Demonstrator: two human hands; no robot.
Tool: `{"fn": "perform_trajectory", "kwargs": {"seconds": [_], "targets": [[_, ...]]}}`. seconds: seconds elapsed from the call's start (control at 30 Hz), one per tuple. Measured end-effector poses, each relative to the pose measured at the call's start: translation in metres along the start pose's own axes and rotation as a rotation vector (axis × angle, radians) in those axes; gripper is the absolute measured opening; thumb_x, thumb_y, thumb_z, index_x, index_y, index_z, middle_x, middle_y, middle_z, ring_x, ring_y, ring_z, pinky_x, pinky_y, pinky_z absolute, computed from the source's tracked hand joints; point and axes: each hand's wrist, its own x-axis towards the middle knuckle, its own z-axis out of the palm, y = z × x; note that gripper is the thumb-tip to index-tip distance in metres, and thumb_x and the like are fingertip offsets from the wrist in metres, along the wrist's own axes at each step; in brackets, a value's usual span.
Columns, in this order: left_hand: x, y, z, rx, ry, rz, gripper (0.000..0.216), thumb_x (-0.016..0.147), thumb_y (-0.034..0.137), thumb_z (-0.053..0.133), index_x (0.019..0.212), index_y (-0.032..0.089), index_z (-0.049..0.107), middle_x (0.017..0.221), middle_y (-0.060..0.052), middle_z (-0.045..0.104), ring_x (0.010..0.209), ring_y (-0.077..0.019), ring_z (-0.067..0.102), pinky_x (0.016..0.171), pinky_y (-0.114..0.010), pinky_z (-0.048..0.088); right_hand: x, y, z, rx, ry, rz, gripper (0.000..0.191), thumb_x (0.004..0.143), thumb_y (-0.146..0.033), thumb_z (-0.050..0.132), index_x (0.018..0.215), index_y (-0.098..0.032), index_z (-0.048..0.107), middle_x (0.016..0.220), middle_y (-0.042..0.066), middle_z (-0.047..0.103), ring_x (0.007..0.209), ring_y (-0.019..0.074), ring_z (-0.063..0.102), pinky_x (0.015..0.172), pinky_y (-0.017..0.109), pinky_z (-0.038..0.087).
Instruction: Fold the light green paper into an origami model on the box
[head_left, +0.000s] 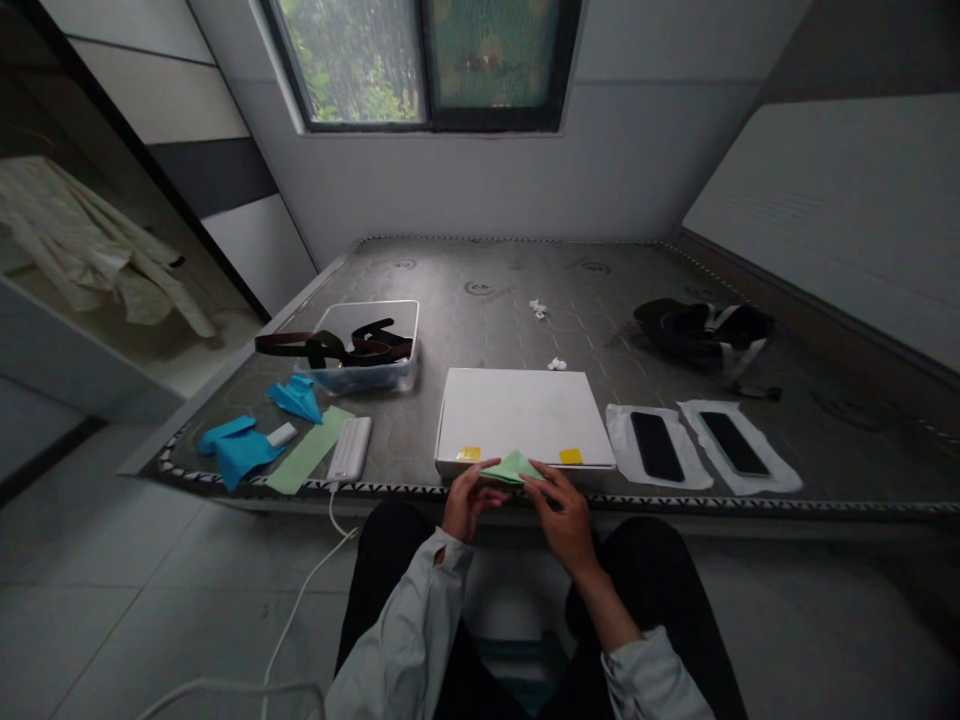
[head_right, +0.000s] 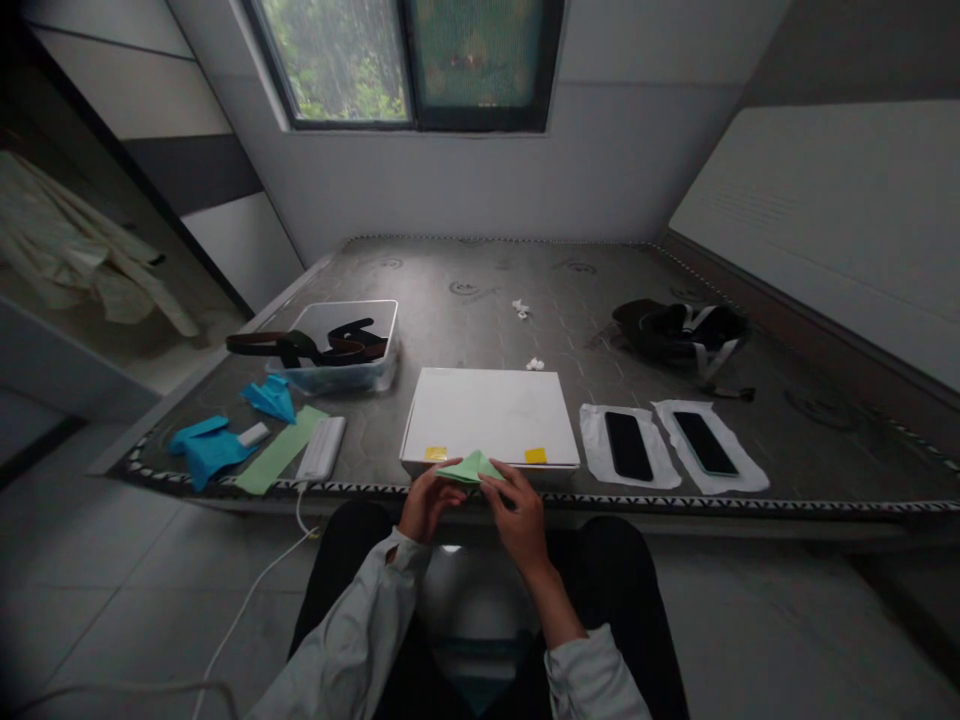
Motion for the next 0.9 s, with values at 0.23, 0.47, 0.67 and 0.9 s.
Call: {"fn": "perform_trajectory", "kwargs": {"seconds": [0.23, 0.47, 0.67, 0.9], "targets": [[-0.008, -0.003, 0.015, 0.22, -0.021, 0.039, 0.049, 0.069, 0.053, 0.073, 0.092, 0.01, 0.072, 0.083, -0.013, 0.077, 0.062, -0.0196, 0.072, 0.058, -0.028, 0.058, -0.002, 0.002, 0.006, 0.038, 0.112, 0.133, 0.031, 0.091, -0.04, 0.053, 0.111, -0.024, 0.071, 0.13, 0.01, 0.062, 0.12, 0.025, 0.057, 0.105, 0.044, 0.043], [-0.009, -0.009, 0.02, 0.237, 0.011, 0.2, 0.046, 0.07, 0.044, 0.074, 0.103, 0.012, 0.071, 0.105, -0.013, 0.075, 0.1, -0.028, 0.07, 0.089, -0.038, 0.056, -0.006, -0.004, 0.017, -0.017, 0.018, 0.045, 0.026, 0.088, -0.038, 0.058, 0.105, -0.026, 0.073, 0.121, 0.008, 0.068, 0.112, 0.0251, 0.063, 0.101, 0.043, 0.048], [-0.01, -0.007, 0.017, 0.341, 0.012, 0.247, 0.042, 0.079, 0.043, 0.064, 0.108, 0.013, 0.07, 0.108, -0.01, 0.074, 0.098, -0.0262, 0.07, 0.088, -0.036, 0.056, -0.008, 0.002, 0.018, -0.151, 0.003, 0.019, 0.032, 0.09, -0.038, 0.055, 0.116, -0.023, 0.067, 0.112, 0.009, 0.072, 0.102, 0.025, 0.068, 0.092, 0.04, 0.054], [-0.013, -0.004, 0.018, 0.592, 0.08, 0.318, 0.032, 0.082, 0.039, 0.057, 0.096, 0.017, 0.075, 0.086, -0.004, 0.078, 0.08, -0.0229, 0.072, 0.073, -0.029, 0.057, -0.011, 0.002, 0.019, -0.378, -0.02, -0.172, 0.046, 0.09, -0.031, 0.055, 0.135, -0.023, 0.049, 0.1, 0.006, 0.076, 0.098, 0.0247, 0.067, 0.095, 0.043, 0.05]]}}
